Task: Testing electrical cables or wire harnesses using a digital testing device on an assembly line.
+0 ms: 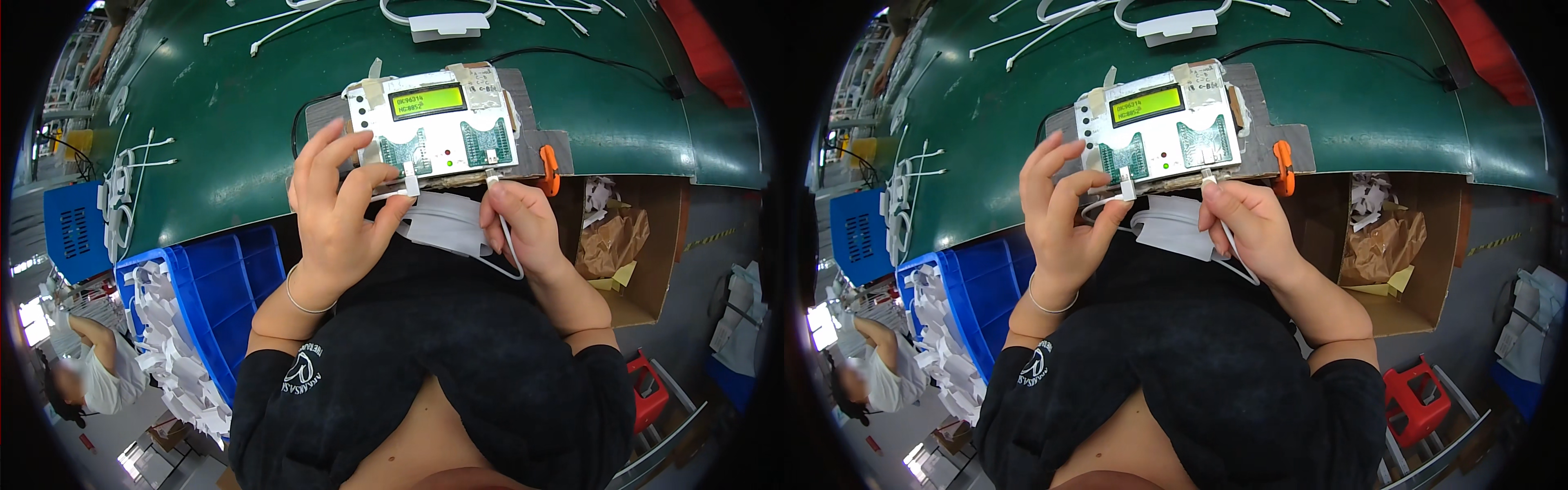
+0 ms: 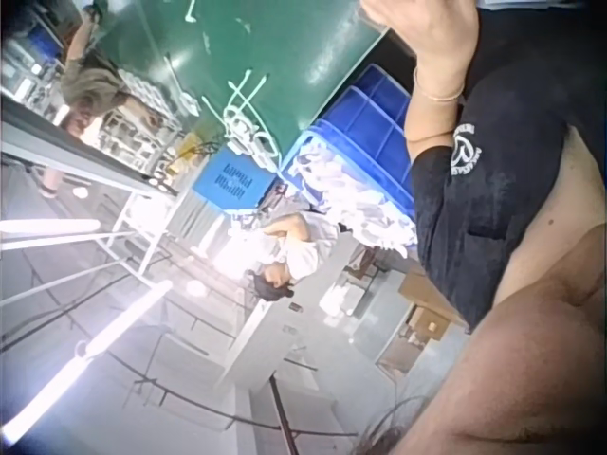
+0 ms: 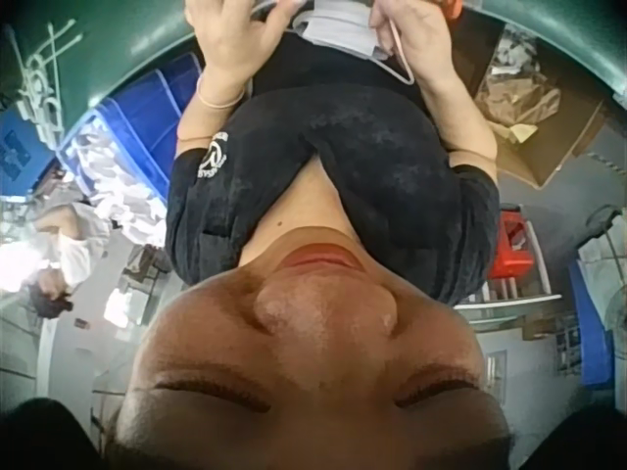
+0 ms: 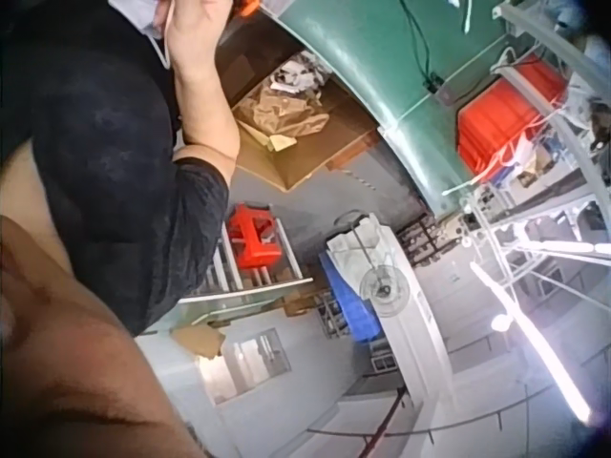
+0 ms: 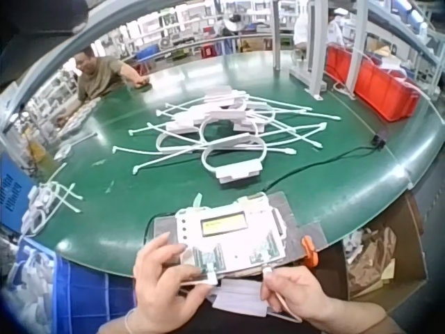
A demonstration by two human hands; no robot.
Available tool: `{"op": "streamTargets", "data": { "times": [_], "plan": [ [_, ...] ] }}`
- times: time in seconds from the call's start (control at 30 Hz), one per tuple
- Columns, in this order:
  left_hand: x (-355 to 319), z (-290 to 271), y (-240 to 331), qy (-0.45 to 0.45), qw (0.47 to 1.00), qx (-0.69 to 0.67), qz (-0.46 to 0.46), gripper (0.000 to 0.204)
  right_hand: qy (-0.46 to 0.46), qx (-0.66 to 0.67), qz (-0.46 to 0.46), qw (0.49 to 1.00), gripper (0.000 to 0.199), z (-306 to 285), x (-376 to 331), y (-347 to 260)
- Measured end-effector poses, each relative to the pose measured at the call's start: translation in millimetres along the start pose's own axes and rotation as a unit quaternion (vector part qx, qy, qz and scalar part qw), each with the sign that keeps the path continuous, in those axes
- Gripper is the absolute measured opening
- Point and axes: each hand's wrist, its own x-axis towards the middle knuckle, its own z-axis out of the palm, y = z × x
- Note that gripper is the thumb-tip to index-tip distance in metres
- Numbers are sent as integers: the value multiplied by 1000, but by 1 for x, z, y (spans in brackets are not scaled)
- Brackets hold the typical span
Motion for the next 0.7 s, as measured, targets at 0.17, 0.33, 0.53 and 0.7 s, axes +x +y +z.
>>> {"op": "streamTargets", "data": {
  "times": [0.17,0.33,0.53,0.7],
  "plan": [
    [-3,1,-8,-43,997,48,29,24,47,16,0,999,39,4,1,-1],
    [-11,0,-14,-25,998,34,41,21,82,19,10,996,39,14,-1,-10],
    [-12,-4,-15,-35,998,24,55,18,104,18,1,994,39,20,-1,-10],
    [-12,-6,-16,-43,997,-12,59,17,108,53,-9,993,39,21,-3,-5]
  ]
}}
